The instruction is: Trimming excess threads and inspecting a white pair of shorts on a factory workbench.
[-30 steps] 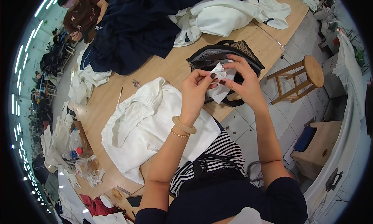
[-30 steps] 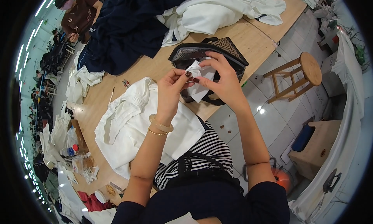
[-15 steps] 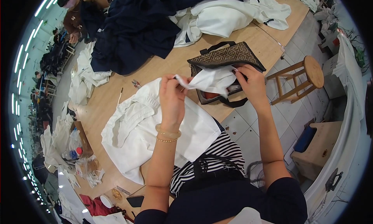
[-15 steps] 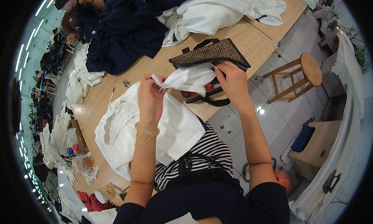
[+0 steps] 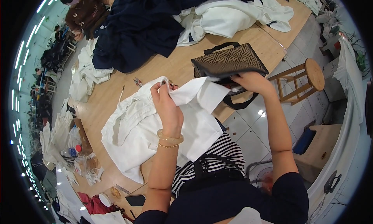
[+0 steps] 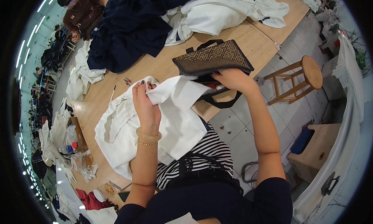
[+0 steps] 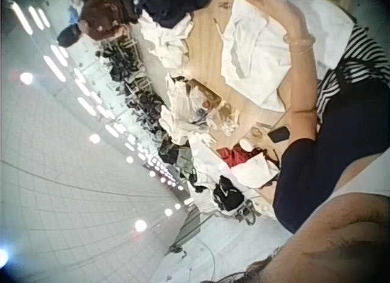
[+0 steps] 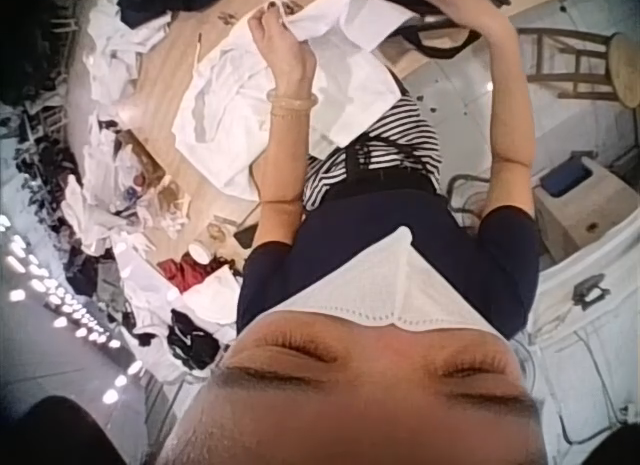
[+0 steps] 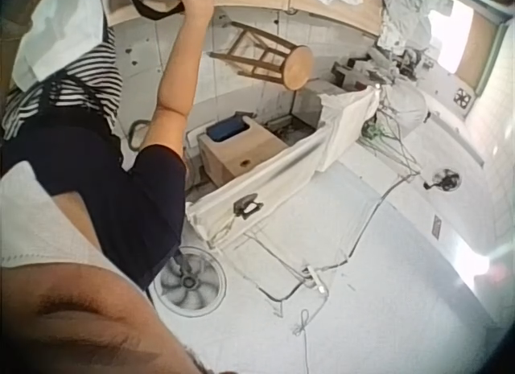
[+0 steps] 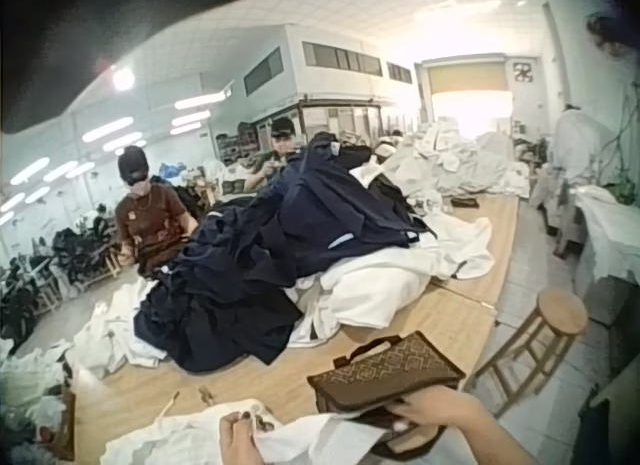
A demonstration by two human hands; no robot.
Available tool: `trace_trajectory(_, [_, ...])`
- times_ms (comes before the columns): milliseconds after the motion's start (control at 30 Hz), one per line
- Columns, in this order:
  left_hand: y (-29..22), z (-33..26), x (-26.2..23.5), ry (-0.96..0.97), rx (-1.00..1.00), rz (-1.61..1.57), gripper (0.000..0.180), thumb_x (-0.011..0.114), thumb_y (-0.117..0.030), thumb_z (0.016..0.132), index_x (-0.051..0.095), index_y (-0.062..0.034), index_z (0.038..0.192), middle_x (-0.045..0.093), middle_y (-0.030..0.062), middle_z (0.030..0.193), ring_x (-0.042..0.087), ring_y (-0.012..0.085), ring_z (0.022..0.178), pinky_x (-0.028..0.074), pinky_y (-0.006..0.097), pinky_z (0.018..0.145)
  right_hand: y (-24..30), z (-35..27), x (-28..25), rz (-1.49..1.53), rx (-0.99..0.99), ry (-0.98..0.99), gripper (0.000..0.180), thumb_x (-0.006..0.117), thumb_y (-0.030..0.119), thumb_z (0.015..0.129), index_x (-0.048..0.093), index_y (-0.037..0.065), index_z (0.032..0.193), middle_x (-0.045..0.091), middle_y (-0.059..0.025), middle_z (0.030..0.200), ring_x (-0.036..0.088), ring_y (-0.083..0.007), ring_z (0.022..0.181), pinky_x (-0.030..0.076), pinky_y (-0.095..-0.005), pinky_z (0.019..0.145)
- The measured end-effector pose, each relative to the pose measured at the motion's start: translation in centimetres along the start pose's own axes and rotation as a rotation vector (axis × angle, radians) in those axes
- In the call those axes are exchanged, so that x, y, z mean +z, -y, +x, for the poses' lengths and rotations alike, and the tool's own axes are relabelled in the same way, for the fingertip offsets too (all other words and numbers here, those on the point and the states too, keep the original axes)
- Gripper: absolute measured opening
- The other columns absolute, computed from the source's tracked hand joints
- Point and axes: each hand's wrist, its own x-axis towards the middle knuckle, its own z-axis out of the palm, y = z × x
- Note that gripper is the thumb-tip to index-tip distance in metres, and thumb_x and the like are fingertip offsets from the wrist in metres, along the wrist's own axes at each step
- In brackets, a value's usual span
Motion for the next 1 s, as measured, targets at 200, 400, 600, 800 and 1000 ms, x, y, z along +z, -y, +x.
trace_trajectory(200, [1.2,-0.6,4.1,0.059,0.003,-0.054,0.013,0.051,-0.003,0.092,0.041,-0.0041,0.101,0.048,0.0067,0.098,0.054,0.0147,0.087,0.05,0.034,0.086,3.5,0.4,-1.5,0.549,-0.285,0.168,0.048,0.062,0.016,0.081,0.056,0.004,0.128,0.065,-0.0143,0.11,0.062,-0.0204,0.093,0.048,-0.0308,0.085])
trace_trajectory(400, [0.4,-1.3,7.3,0.244,0.038,-0.14,0.01,0.048,-0.007,0.097,0.041,-0.0039,0.104,0.051,0.0073,0.104,0.057,0.0156,0.096,0.049,0.03,0.086,3.3,2.0,-2.3,0.456,-0.253,0.005,0.046,0.058,0.004,0.075,0.06,0.001,0.122,0.067,-0.012,0.108,0.063,-0.0184,0.093,0.048,-0.0285,0.087])
trace_trajectory(600, [-1.5,2.0,5.0,0.203,0.515,0.253,0.009,0.05,-0.008,0.098,0.043,-0.0041,0.102,0.053,0.0046,0.098,0.057,0.0118,0.092,0.048,0.023,0.083,3.4,2.4,-2.4,0.302,-0.227,-0.161,0.031,0.056,-0.001,0.081,0.063,-0.002,0.111,0.069,-0.0115,0.095,0.063,-0.015,0.082,0.05,-0.0274,0.079])
trace_trajectory(800, [-3.5,3.9,3.8,0.094,0.791,0.37,0.01,0.051,-0.004,0.096,0.043,-0.0002,0.102,0.049,0.0079,0.101,0.053,0.014,0.092,0.044,0.025,0.088,2.5,3.1,-1.9,0.4,-0.267,-0.243,0.024,0.057,0.001,0.086,0.064,-0.002,0.108,0.069,-0.0081,0.091,0.061,-0.012,0.078,0.049,-0.0267,0.076])
trace_trajectory(1000, [-8.0,6.0,1.3,-0.222,0.971,0.572,0.012,0.051,-0.001,0.095,0.049,0.0027,0.106,0.055,0.0088,0.104,0.055,0.0134,0.096,0.045,0.025,0.087,1.4,2.9,-1.8,0.312,-0.365,-0.403,0.025,0.058,-0.001,0.079,0.066,-0.001,0.102,0.067,-0.0106,0.09,0.065,-0.0199,0.077,0.05,-0.0293,0.074])
